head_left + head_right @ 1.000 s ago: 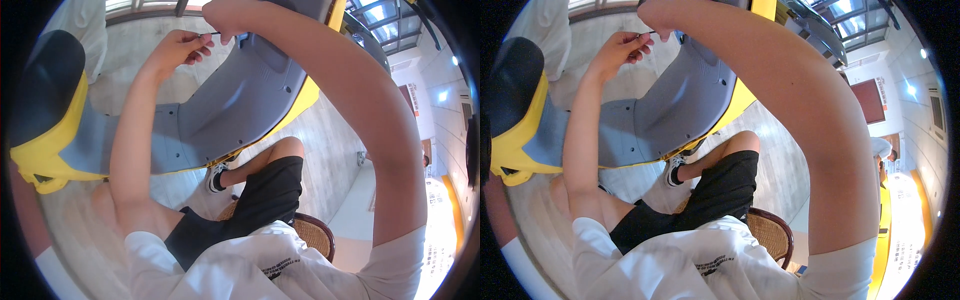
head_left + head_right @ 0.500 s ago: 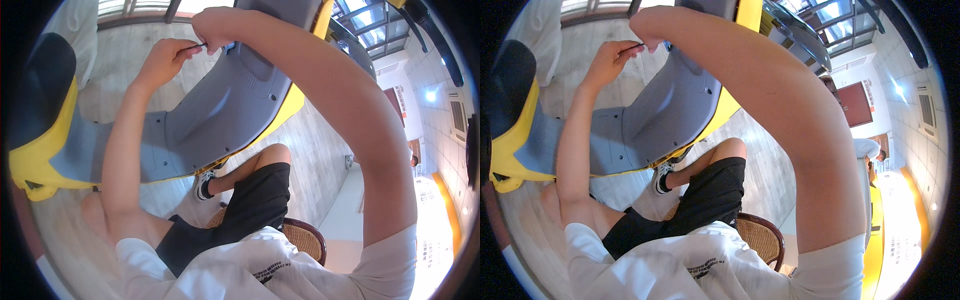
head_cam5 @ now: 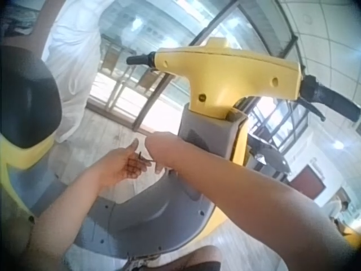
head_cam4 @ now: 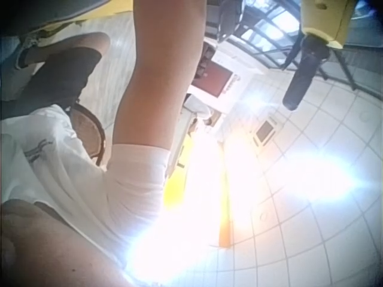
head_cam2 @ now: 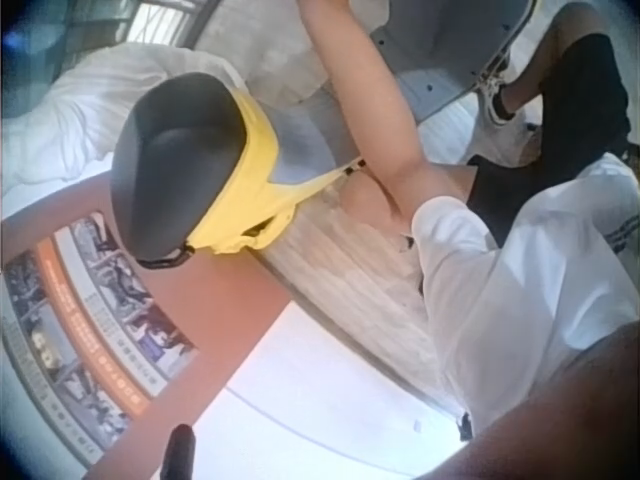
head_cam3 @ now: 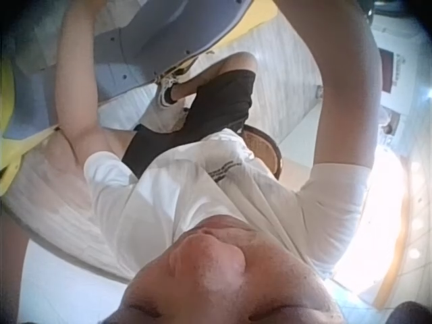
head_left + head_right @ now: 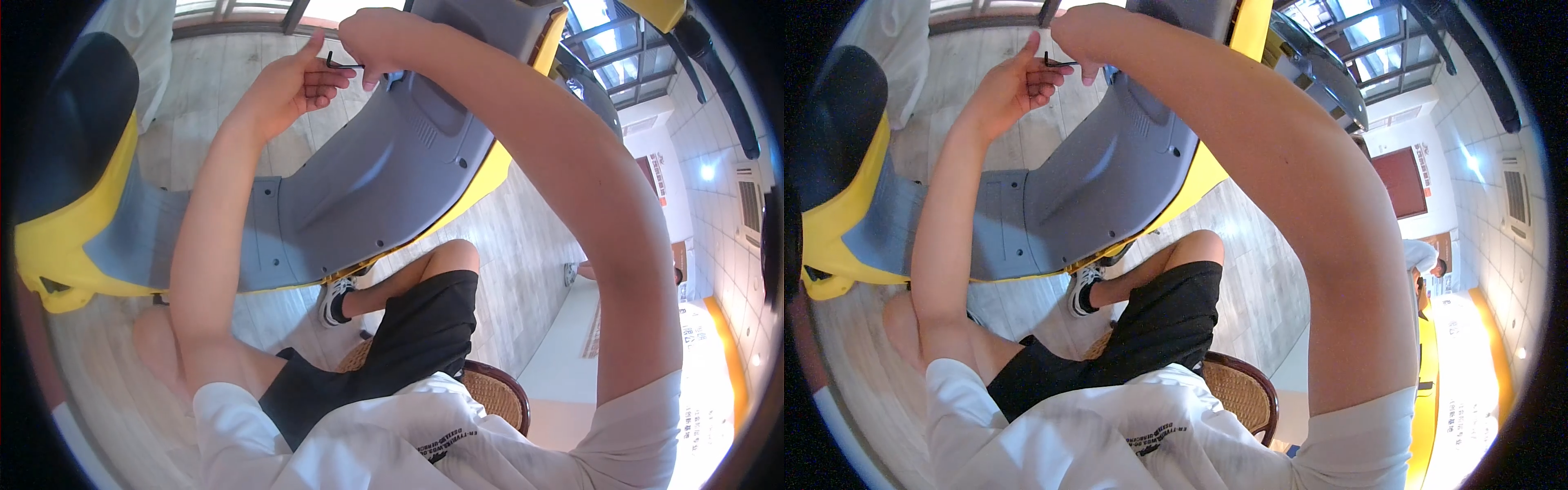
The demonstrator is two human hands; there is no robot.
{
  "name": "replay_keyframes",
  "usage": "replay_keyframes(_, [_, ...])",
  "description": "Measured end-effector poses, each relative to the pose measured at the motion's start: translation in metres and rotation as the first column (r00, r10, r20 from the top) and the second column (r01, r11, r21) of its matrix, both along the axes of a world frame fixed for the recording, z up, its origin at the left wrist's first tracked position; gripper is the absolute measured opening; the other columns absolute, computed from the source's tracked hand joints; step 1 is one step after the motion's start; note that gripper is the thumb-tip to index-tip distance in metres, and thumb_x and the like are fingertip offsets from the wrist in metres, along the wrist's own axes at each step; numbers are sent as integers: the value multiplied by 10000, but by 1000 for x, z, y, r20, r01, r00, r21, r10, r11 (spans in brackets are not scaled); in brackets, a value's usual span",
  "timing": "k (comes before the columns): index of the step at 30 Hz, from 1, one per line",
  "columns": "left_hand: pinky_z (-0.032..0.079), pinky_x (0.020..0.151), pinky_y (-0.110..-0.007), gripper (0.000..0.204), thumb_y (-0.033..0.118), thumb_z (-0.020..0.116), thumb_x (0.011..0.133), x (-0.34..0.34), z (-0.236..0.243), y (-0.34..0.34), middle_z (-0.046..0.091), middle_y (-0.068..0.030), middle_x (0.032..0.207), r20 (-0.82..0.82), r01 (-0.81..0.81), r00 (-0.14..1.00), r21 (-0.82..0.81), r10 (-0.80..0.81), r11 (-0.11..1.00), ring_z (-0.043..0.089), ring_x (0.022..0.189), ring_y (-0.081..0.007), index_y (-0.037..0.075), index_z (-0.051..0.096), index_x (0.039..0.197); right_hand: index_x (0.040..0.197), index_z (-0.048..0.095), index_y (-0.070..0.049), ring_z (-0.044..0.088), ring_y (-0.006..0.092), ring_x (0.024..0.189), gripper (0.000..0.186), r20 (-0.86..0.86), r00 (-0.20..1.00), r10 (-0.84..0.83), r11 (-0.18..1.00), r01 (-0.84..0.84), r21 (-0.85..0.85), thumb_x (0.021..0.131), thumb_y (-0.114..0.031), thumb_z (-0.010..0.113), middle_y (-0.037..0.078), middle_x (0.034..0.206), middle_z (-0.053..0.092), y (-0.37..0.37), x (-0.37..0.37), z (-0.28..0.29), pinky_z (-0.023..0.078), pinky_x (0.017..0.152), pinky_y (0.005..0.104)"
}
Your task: Using an Allen key to unscrew and adjust components on a yellow scooter's fairing.
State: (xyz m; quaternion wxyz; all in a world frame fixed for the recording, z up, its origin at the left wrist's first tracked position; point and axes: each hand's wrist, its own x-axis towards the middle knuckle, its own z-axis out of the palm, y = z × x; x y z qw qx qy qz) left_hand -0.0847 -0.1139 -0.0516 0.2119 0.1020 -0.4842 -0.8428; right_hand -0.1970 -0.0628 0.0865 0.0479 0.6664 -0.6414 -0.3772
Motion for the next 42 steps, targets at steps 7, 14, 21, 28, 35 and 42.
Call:
replay_keyframes(7, [527, 748, -276, 336, 251, 716, 912, -4, -17, -6, 731, -90, 935, -117, -85, 992, -408, 40, 909, 661, 808, -133, -26, 691, 1101, 810, 700, -36, 692, 268, 757, 312, 77, 997, 22, 994, -13, -110, 637, -231, 871, 100, 736, 692, 11, -1, 7, 538, 637, 397])
replay_keyframes(14, [529, 726, -302, 420, 232, 762, 865, -5, -15, 4, 727, -81, 1003, -176, -331, 882, -892, 438, 308, 660, 831, -148, 15, 669, 1212, 825, 698, -59, 684, 287, 819, 196, -6, 999, 45, 997, -45, -65, 693, -160, 803, 93, 816, 690, 12, 6, -3, 540, 690, 417])
replay_keyframes(21, [523, 749, -271, 545, 499, 649, 923, -5, -10, 4, 714, -109, 1021, 42, -95, 993, -311, 113, 946, 633, 801, -127, -26, 678, 1067, 821, 692, -44, 680, 306, 848, 142, 18, 998, 62, 989, -59, -137, 711, -116, 744, 119, 823, 689, 10, -6, -6, 541, 691, 417])
replay_keyframes(28, [540, 841, -246, 392, 331, 580, 1003, -7, -17, -1, 704, -109, 1072, -265, 124, 960, 96, -95, 988, 632, 889, -123, -33, 633, 1139, 807, 681, -25, 680, 292, 771, 221, 77, 997, 30, 995, -22, -102, 676, -152, 806, 125, 774, 688, 10, -7, 1, 532, 660, 401])
replay_keyframes(35, [539, 893, -291, 279, 155, 612, 978, -7, -25, -5, 710, -151, 1081, -226, 73, 964, -279, -139, 957, 673, 971, -179, -64, 640, 1149, 755, 668, -28, 665, 283, 731, 249, 169, 985, -36, 999, 41, -28, 639, -152, 849, 130, 747, 675, 9, -7, 6, 512, 628, 389])
replay_keyframes(42, [528, 858, -278, 249, 213, 625, 980, -2, -10, -3, 705, -97, 974, -28, -205, 967, -678, 254, 706, 675, 894, -144, -16, 671, 1068, 777, 663, -19, 655, 300, 828, 251, 88, 995, 49, 997, -42, -71, 639, -140, 834, 123, 810, 657, 10, -17, -1, 516, 722, 399])
